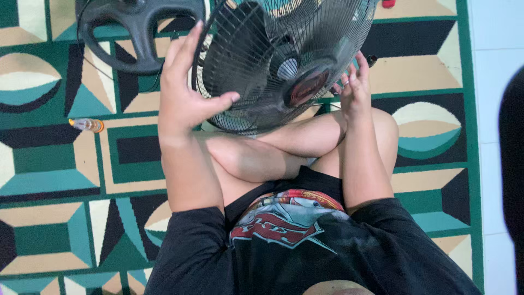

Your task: The person reassembles an electric fan by hand, securing the fan blade hub, attaching the front grille, and tightening the rear assembly. The fan is handled on a patterned carpet with another fan visible nearby.

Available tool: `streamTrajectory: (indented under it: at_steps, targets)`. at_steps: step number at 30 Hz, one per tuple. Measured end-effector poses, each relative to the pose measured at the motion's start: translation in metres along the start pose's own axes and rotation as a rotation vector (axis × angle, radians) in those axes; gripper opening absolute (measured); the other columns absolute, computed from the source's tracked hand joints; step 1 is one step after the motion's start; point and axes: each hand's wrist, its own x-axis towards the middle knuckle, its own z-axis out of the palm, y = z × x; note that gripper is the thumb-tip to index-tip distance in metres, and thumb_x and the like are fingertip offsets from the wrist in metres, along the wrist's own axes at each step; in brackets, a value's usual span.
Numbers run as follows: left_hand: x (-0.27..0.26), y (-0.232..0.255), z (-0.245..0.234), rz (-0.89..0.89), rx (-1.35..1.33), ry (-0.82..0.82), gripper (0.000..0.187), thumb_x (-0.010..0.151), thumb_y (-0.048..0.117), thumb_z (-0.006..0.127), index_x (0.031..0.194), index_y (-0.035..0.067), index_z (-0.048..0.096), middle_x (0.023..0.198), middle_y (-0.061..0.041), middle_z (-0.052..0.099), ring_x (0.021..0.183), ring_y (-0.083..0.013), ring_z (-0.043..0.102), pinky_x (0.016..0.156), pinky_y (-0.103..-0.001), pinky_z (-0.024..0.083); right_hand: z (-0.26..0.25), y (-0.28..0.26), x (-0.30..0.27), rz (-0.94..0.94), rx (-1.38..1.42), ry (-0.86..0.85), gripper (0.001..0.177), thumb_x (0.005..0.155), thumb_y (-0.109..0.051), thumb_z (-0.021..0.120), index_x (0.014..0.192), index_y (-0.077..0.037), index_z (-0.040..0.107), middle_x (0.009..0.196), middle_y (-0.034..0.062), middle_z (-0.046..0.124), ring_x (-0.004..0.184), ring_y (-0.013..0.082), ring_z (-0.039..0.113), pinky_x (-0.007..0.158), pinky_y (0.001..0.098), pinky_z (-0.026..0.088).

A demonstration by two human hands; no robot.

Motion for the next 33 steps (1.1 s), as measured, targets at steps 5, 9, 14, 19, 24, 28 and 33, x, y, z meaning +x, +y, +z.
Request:
streamTrajectory:
  at_steps: [5,9,14,19,24,28,33]
  targets:
    - [0.010,-0.005,-0.008,-0.092,-0.078,-0.017,0.110,0.071,0.017,0.099,0.162,0.005,0.038,0.135,-0.010,0.064,0.127,-0.0206,0.063,0.116,-0.032,0.051,-0.017,0.021,0.008,0.012,0.093,0.071,0.088,0.100,-0.037,0.075,0.168,-0.017,0.022,0.155,-0.0010,0.040,0.133,0.0134,0.049,0.097,0.0330,0.050]
    - [0.007,-0.017,0.003,-0.135,-0.300,0.089,0.098,0.080,0.010,0.100,0.157,0.002,0.040,0.142,-0.009,0.062,0.135,-0.0183,0.062,0.122,-0.033,0.050,-0.025,0.026,0.008,0.049,0.118,0.002,0.078,0.102,-0.030,0.073,0.164,-0.011,0.031,0.148,0.0021,0.055,0.123,0.0136,0.059,0.089,0.0283,0.053]
    - [-0.010,-0.045,0.023,-0.160,-0.019,0.245,0.068,0.093,0.011,0.093,0.147,0.000,0.053,0.138,-0.012,0.066,0.128,-0.0190,0.066,0.116,-0.032,0.053,-0.021,0.016,0.010,0.013,0.228,-0.002,0.067,0.100,-0.030,0.078,0.152,-0.013,0.040,0.138,0.0017,0.057,0.115,0.0133,0.059,0.082,0.0273,0.051]
    - [-0.024,-0.085,0.044,-0.008,-0.467,0.368,0.077,0.096,0.028,0.087,0.152,-0.002,0.044,0.145,-0.013,0.061,0.132,-0.0190,0.061,0.116,-0.032,0.048,-0.004,0.002,0.011,-0.042,0.339,-0.096,0.071,0.091,-0.036,0.083,0.144,-0.015,0.041,0.136,0.0076,0.059,0.114,0.0175,0.062,0.084,0.0290,0.053]
    - [-0.046,-0.123,0.052,-0.334,-0.444,0.528,0.066,0.097,0.031,0.086,0.143,-0.011,0.063,0.121,-0.018,0.070,0.102,-0.0183,0.062,0.096,-0.030,0.053,0.006,-0.001,0.014,-0.045,0.256,-0.097,0.089,0.082,-0.032,0.090,0.152,-0.012,0.039,0.135,0.0053,0.058,0.118,0.0199,0.062,0.101,0.0343,0.055]
    - [-0.051,-0.131,0.051,-0.199,-0.627,0.439,0.070,0.094,0.034,0.085,0.142,-0.006,0.053,0.131,-0.011,0.068,0.120,-0.0168,0.065,0.105,-0.029,0.052,-0.002,0.002,0.017,0.024,0.353,-0.139,0.079,0.080,-0.023,0.087,0.145,-0.001,0.047,0.130,0.0077,0.062,0.120,0.0221,0.063,0.107,0.0371,0.054]
    - [-0.049,-0.129,0.046,-0.256,-0.821,0.230,0.070,0.090,0.038,0.089,0.136,-0.004,0.059,0.129,-0.006,0.068,0.122,-0.0148,0.064,0.110,-0.030,0.050,-0.015,0.002,0.019,-0.002,0.370,-0.164,0.067,0.086,-0.013,0.082,0.142,0.004,0.050,0.119,0.0097,0.063,0.105,0.0197,0.063,0.095,0.0322,0.052]
